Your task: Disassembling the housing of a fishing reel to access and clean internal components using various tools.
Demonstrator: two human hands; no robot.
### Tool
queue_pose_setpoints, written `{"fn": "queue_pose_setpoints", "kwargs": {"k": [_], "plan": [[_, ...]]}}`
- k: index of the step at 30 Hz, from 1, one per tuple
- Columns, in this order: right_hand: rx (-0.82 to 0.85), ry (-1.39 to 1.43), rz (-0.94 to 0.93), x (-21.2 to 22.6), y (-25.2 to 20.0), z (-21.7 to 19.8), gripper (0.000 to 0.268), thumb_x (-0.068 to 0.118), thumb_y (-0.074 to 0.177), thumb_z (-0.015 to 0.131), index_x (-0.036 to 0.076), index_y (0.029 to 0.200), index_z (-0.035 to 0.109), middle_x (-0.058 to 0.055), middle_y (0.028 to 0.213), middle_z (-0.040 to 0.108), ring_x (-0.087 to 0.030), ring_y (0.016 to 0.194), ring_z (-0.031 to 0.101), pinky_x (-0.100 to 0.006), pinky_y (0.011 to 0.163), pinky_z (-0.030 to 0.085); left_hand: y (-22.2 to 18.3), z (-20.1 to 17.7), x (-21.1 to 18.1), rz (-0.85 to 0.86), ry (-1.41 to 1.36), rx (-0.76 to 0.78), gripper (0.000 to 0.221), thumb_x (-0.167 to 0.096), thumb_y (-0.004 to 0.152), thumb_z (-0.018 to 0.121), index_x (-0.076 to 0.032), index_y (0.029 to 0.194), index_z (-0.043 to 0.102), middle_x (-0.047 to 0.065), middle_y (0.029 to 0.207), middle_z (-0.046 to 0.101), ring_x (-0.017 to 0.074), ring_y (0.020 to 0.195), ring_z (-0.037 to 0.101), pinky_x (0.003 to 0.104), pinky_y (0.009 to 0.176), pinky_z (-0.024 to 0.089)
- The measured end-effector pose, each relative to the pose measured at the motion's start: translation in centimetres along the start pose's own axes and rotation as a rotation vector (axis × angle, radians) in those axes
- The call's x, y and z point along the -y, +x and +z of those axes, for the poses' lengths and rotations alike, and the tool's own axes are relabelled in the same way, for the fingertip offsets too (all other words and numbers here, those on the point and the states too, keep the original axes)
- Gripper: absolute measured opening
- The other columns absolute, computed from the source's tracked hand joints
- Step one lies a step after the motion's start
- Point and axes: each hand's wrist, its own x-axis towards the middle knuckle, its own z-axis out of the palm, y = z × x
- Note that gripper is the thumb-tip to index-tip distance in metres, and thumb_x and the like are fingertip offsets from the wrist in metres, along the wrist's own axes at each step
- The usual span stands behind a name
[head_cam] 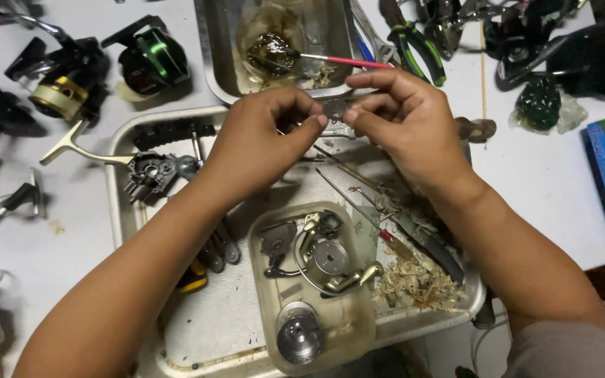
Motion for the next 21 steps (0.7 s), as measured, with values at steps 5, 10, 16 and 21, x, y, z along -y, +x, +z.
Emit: {"fn": "queue_pose_setpoints", "kwargs": {"k": [5,10,16,21], "plan": [[0.154,-0.357,-0.129,1.4,-0.6,-2.2,0.035,0.008,0.096,0.071,0.001,0.130,0.064,-0.012,0.114,0.071,-0.019,0.091,0.074,-0.027,0.074,0.064,-0.6,0.3,0.9,-0.005,-0.037,0.014,0.008,-0.021,0.094,0.066,-0.017,0.088,0.070,-0.006,0.085,0.072,0.0084,0.076,0.061,0.027,0.068,0.046],[0.293,-0.854,-0.298,0.9,-3.4,-6.3,0.023,0.015,0.098,0.069,0.001,0.115,0.075,-0.014,0.113,0.076,-0.026,0.105,0.071,-0.039,0.097,0.054,-1.2,-0.3,1.3,-0.032,-0.053,0.035,0.006,-0.020,0.097,0.065,-0.017,0.092,0.067,-0.004,0.092,0.071,0.0071,0.071,0.055,0.026,0.063,0.044],[0.261,-1.097,-0.220,0.0,-7.8,-8.6,0.026,0.009,0.098,0.067,0.004,0.122,0.076,-0.011,0.093,0.072,-0.023,0.074,0.068,-0.035,0.061,0.055,-1.7,-0.9,1.2,0.016,-0.064,0.017,0.012,-0.015,0.102,0.065,-0.014,0.090,0.062,-0.003,0.088,0.068,0.0075,0.073,0.058,0.025,0.067,0.049],[0.164,-1.212,-0.312,0.7,-10.6,-10.4,0.032,0.000,0.094,0.064,-0.002,0.125,0.073,-0.020,0.112,0.069,-0.035,0.101,0.066,-0.045,0.080,0.054,-1.5,-0.8,1.9,0.024,0.015,0.007,0.015,-0.015,0.105,0.065,-0.013,0.091,0.061,-0.002,0.082,0.064,0.0079,0.067,0.052,0.026,0.062,0.043]]}}
